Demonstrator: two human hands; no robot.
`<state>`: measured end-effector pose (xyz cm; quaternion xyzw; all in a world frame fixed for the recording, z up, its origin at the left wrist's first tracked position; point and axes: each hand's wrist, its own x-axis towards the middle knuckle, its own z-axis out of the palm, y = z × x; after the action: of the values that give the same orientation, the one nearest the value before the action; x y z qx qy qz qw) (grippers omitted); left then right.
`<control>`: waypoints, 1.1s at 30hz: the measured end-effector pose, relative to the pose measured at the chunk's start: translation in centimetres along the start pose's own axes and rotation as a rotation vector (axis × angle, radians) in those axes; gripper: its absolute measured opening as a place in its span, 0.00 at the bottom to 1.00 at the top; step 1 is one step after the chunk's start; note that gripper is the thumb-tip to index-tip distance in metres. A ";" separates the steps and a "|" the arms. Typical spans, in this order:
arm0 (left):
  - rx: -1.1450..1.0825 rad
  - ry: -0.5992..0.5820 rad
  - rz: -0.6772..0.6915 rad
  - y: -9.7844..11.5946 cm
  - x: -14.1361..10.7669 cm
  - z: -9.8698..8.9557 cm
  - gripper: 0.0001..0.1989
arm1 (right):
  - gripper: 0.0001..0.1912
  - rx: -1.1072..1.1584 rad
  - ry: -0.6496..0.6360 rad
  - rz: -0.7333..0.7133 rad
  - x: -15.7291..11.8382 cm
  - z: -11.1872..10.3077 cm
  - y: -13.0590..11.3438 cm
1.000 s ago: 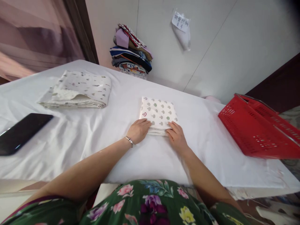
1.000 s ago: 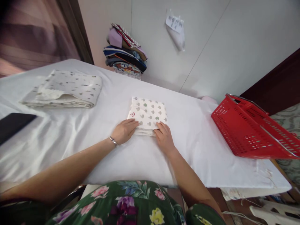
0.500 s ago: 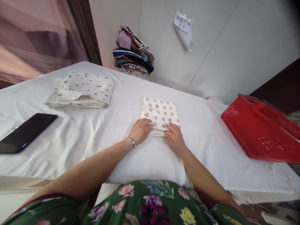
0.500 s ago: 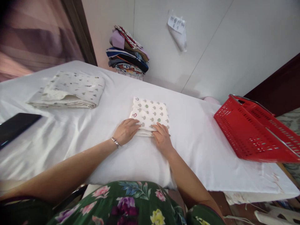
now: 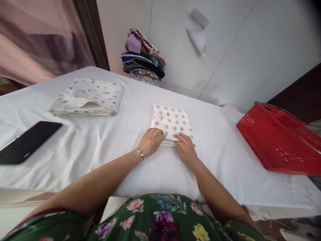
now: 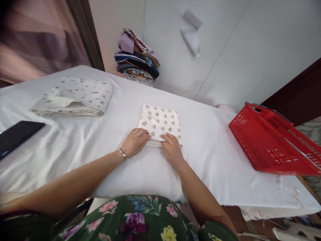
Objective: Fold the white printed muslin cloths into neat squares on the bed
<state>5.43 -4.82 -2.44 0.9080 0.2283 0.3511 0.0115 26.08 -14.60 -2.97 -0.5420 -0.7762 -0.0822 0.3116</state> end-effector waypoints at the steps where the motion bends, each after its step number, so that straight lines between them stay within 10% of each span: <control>1: -0.006 0.006 0.018 0.0 0.0 0.0 0.12 | 0.12 0.004 -0.003 0.004 0.0 0.0 0.0; 33: 0.012 -0.189 0.148 -0.3 0.0 -0.3 0.12 | 0.17 0.004 -0.071 -0.025 0.4 0.0 -0.9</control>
<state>5.11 -4.57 -2.30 0.9515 0.1606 0.2625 0.0015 25.22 -14.68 -2.55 -0.5342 -0.7935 -0.0654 0.2839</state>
